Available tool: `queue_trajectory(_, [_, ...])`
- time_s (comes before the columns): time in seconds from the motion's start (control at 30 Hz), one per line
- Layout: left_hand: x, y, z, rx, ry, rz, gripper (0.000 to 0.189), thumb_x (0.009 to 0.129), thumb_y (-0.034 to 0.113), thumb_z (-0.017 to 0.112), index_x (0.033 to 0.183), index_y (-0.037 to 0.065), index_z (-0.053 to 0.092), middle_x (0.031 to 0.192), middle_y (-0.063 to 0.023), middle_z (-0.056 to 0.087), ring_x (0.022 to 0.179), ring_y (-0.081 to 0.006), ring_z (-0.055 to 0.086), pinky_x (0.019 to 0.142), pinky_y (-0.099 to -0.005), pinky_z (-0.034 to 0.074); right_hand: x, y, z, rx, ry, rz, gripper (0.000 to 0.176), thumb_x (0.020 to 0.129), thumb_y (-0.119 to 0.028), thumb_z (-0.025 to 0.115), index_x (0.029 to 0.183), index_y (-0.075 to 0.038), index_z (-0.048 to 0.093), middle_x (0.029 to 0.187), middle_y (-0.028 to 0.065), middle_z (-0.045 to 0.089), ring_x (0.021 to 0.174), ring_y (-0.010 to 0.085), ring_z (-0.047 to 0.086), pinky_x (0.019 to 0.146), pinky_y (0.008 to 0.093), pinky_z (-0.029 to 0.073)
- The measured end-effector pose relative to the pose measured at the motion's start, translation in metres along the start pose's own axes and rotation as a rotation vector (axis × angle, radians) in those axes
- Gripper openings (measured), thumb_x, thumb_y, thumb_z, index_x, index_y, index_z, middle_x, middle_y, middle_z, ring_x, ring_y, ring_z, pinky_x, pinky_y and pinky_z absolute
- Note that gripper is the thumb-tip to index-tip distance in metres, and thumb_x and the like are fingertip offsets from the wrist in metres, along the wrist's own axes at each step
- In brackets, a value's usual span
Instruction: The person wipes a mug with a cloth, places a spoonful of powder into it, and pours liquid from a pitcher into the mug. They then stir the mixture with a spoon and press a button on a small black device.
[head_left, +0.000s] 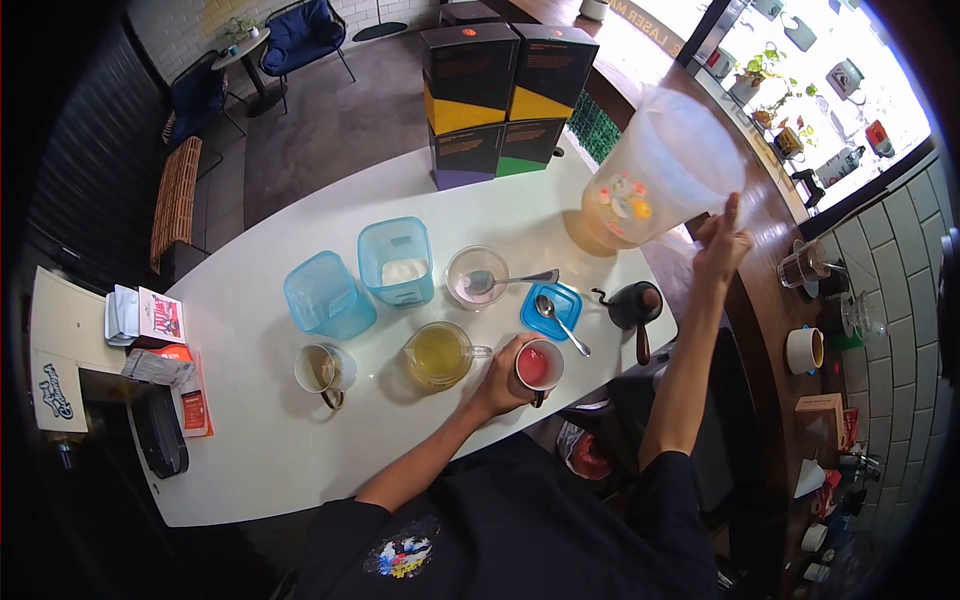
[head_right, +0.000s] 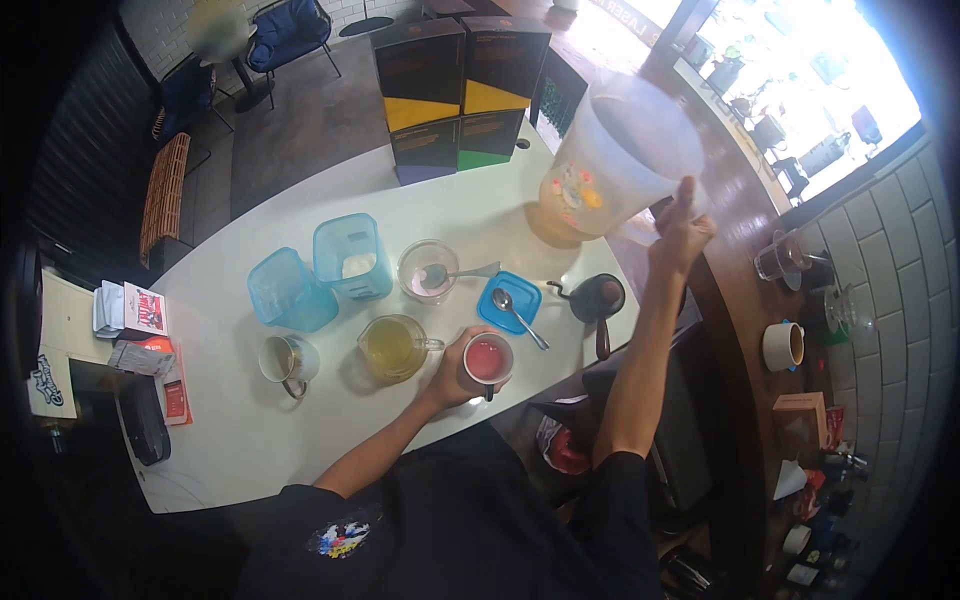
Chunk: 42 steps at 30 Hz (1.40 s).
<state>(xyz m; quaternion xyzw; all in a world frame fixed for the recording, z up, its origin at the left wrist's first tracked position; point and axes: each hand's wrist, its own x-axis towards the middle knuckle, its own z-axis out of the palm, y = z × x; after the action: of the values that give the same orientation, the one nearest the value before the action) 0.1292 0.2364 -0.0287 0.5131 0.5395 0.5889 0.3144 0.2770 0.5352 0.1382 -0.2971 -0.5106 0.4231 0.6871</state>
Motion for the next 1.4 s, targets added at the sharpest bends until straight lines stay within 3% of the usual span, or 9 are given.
queue_trajectory(0.1, [0.000, -0.003, -0.002, 0.062, -0.017, 0.054, 0.075, 0.065, 0.018, 0.093, 0.127, 0.004, 0.053, 0.111, -0.0098, 0.066, 0.102, -0.0214, 0.067, 0.090, -0.0351, 0.054, 0.007, -0.062, -0.003, 0.008, 0.016, -0.035, 0.053, 0.097, -0.027, 0.071, 0.054, -0.019, 0.041, 0.049, -0.0090, 0.036, 0.042, 0.0011, 0.027, 0.041, 0.0259, 0.013])
queue_trajectory(0.23, [0.003, 0.003, -0.001, 0.020, -0.016, 0.015, 0.074, 0.064, 0.019, 0.093, 0.124, 0.003, 0.053, 0.108, -0.0101, 0.067, 0.099, -0.0211, 0.068, 0.089, -0.0351, 0.054, 0.004, -0.134, -0.023, -0.082, 0.056, -0.016, 0.060, 0.097, -0.041, 0.068, 0.057, -0.020, 0.028, 0.050, -0.0076, 0.025, 0.042, 0.0045, 0.019, 0.042, 0.0279, 0.013])
queue_trajectory(0.3, [0.003, 0.005, -0.001, 0.013, -0.018, 0.022, 0.073, 0.065, 0.019, 0.093, 0.124, 0.003, 0.053, 0.106, -0.0101, 0.067, 0.098, -0.0203, 0.068, 0.089, -0.0350, 0.054, -0.004, -0.157, -0.038, -0.137, 0.084, -0.005, 0.046, 0.096, -0.041, 0.069, 0.065, -0.015, 0.046, 0.051, -0.0078, 0.024, 0.044, 0.0041, 0.019, 0.043, 0.0272, 0.014])
queue_trajectory(0.43, [0.005, 0.008, -0.002, 0.010, -0.019, 0.022, 0.071, 0.066, 0.020, 0.092, 0.123, 0.003, 0.054, 0.104, -0.0091, 0.068, 0.097, -0.0190, 0.068, 0.088, -0.0347, 0.055, -0.032, -0.189, -0.070, -0.233, 0.027, 0.040, 0.052, 0.100, -0.035, 0.065, 0.058, -0.016, 0.042, 0.052, -0.0083, 0.034, 0.043, 0.0020, 0.027, 0.042, 0.0245, 0.014])
queue_trajectory(0.53, [0.006, 0.005, -0.001, 0.052, -0.011, 0.042, 0.070, 0.067, 0.020, 0.091, 0.123, 0.003, 0.054, 0.103, -0.0092, 0.069, 0.095, -0.0192, 0.069, 0.087, -0.0345, 0.055, -0.057, -0.202, -0.104, -0.287, -0.005, 0.157, 0.037, 0.097, -0.036, 0.068, 0.088, -0.002, 0.059, 0.067, -0.0031, 0.052, 0.050, 0.0022, 0.041, 0.044, 0.0218, 0.028])
queue_trajectory(0.67, [0.005, 0.005, -0.003, 0.070, -0.030, 0.011, 0.071, 0.067, 0.020, 0.091, 0.124, 0.004, 0.052, 0.102, -0.0094, 0.070, 0.094, -0.0204, 0.071, 0.086, -0.0351, 0.056, -0.094, -0.197, -0.161, -0.332, -0.015, 0.139, 0.051, 0.091, -0.035, 0.076, 0.110, 0.002, 0.048, 0.091, 0.0089, 0.061, 0.067, 0.0087, 0.055, 0.059, 0.0217, 0.044])
queue_trajectory(0.9, [0.006, 0.003, -0.004, 0.088, -0.070, 0.019, 0.071, 0.067, 0.021, 0.091, 0.123, 0.005, 0.052, 0.101, -0.0091, 0.071, 0.093, -0.0210, 0.072, 0.085, -0.0361, 0.057, -0.161, -0.200, -0.165, -0.671, -0.181, 0.150, 0.051, 0.086, -0.031, 0.080, 0.106, 0.002, 0.048, 0.081, 0.0036, 0.056, 0.065, 0.0089, 0.051, 0.064, 0.0269, 0.046])
queue_trajectory(1.03, [0.007, 0.006, -0.006, 0.075, -0.072, 0.006, 0.071, 0.066, 0.018, 0.090, 0.125, 0.005, 0.053, 0.103, -0.0091, 0.070, 0.095, -0.0211, 0.071, 0.087, -0.0355, 0.056, -0.167, -0.222, -0.112, -0.804, -0.348, 0.278, 0.037, 0.079, -0.028, 0.084, 0.071, 0.004, 0.067, 0.065, 0.0009, 0.061, 0.060, 0.0068, 0.055, 0.057, 0.0256, 0.044])
queue_trajectory(1.4, [0.007, 0.008, -0.006, 0.023, -0.069, 0.037, 0.068, 0.066, 0.013, 0.087, 0.125, 0.003, 0.054, 0.106, -0.0108, 0.070, 0.099, -0.0235, 0.070, 0.090, -0.0355, 0.054, -0.165, -0.218, -0.070, -0.870, -0.632, 0.475, 0.036, 0.080, -0.028, 0.083, 0.079, 0.007, 0.075, 0.066, 0.0106, 0.072, 0.060, 0.0138, 0.069, 0.055, 0.0264, 0.052])
